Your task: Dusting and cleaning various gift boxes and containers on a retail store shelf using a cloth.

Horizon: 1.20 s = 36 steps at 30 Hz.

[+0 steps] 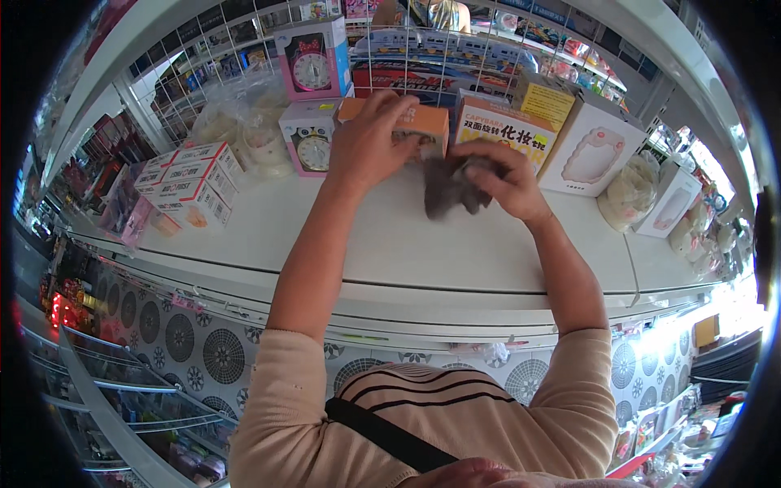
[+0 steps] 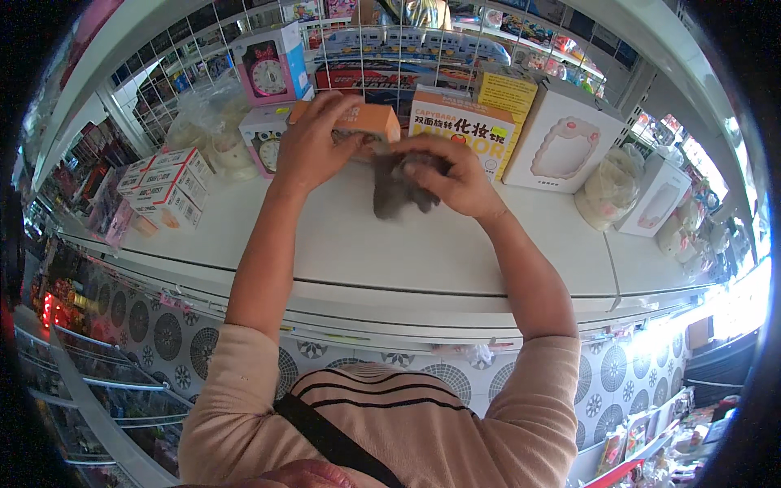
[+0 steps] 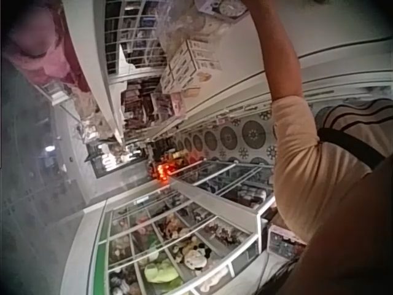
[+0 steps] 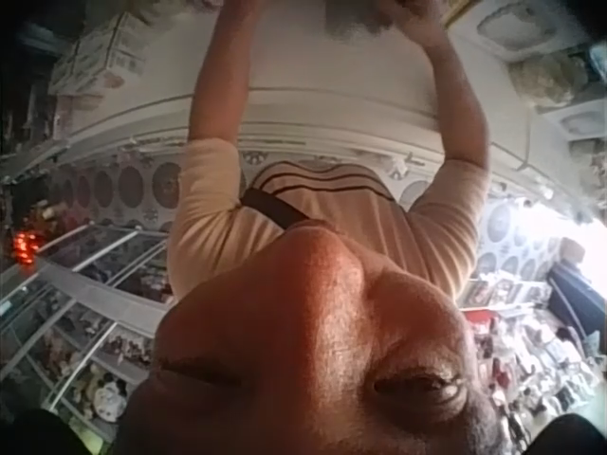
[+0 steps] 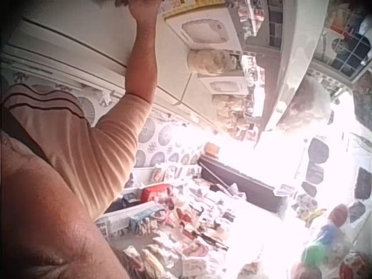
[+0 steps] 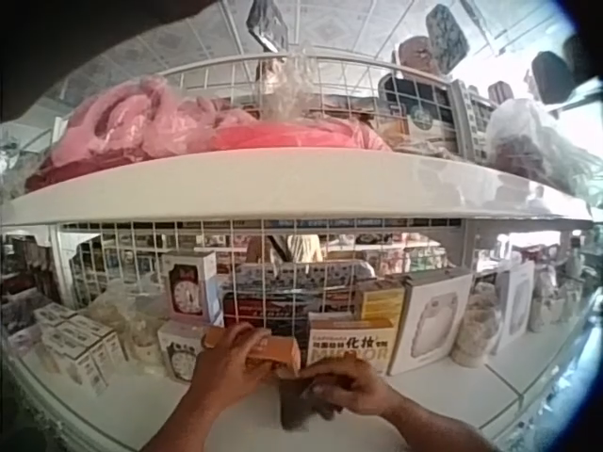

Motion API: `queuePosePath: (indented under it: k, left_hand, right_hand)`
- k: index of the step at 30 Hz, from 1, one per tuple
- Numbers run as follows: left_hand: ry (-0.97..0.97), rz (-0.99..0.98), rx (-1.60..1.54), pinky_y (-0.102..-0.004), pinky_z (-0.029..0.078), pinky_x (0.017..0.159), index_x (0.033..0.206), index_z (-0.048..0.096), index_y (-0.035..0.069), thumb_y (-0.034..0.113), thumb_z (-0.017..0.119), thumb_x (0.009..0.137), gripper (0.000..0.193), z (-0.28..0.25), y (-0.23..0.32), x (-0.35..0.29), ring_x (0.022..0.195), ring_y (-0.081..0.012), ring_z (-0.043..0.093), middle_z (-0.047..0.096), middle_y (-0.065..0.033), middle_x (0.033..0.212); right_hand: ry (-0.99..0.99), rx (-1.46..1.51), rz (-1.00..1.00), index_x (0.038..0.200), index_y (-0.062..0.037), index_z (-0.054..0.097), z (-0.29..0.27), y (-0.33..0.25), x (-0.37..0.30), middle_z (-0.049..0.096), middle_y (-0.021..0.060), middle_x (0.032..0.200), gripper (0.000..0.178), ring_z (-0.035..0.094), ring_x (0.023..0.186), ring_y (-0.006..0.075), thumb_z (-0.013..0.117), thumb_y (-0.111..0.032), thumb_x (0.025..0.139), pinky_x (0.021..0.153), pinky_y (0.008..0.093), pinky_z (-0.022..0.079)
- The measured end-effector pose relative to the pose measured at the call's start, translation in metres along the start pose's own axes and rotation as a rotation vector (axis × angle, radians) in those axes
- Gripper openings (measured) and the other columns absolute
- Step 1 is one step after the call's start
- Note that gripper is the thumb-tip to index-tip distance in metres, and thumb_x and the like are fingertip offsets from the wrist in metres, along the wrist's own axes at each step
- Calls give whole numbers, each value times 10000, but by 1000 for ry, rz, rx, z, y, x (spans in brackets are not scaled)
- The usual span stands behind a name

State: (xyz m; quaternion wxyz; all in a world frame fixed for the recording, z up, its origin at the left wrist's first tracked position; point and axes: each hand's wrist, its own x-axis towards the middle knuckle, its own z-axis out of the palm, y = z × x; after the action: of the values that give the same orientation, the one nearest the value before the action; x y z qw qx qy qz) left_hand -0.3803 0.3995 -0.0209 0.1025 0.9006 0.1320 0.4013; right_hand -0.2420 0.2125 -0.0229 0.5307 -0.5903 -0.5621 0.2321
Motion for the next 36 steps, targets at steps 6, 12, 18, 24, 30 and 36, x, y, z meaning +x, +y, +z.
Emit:
queuePosePath:
  k: [6, 12, 18, 24, 30, 36]
  left_hand:
    - [19, 135, 76, -375, 529, 739, 1156, 579, 192, 220, 732, 703, 479, -12, -1, -4, 910, -231, 628, 555, -15, 1154]
    - [70, 171, -68, -356, 518, 792, 1097, 621, 162, 130, 758, 670, 450, -22, -9, -2, 928, -267, 619, 595, -40, 1134]
    - [50, 72, -573, -270, 551, 623, 1089, 607, 72, -80, 707, 661, 465, -38, -19, 0, 947, -175, 625, 611, -68, 1105]
    - [-37, -38, -789, -218, 521, 468, 1118, 578, 58, -88, 689, 710, 448, -35, -14, -2, 768, -103, 643, 623, -54, 1070]
    - [-16, 68, -777, -200, 482, 519, 1126, 572, 62, -59, 686, 738, 422, -14, 2, -2, 712, -76, 625, 632, -46, 1041]
    - [525, 109, -879, -211, 485, 705, 1203, 496, 16, 55, 716, 775, 483, -9, -11, 5, 819, -84, 597, 596, -67, 1090]
  right_hand:
    - [317, -167, -527, 1100, -20, 582, 2, 11, 7, 572, 118, 1093, 303, 552, 1018, 215, 629, -19, 801, 885, 302, 434]
    - [190, -454, -466, 1093, -45, 566, 14, 24, 12, 564, 108, 1091, 369, 564, 1002, 238, 691, -20, 746, 867, 308, 453]
    - [119, -432, -215, 1154, -44, 503, 18, 35, 15, 562, 92, 1090, 473, 580, 970, 215, 730, -70, 740, 840, 308, 467]
    - [192, -499, -331, 1200, -38, 472, 27, 28, 10, 572, 115, 1054, 593, 592, 935, 239, 783, -174, 714, 815, 331, 479]
    - [242, -651, -244, 1171, 10, 476, 26, 18, 2, 580, 133, 995, 574, 588, 881, 214, 769, -190, 719, 749, 332, 480]
    - [256, 138, -175, 1229, 28, 460, 3, 9, 4, 605, 78, 1038, 558, 569, 921, 131, 703, -122, 749, 837, 274, 461]
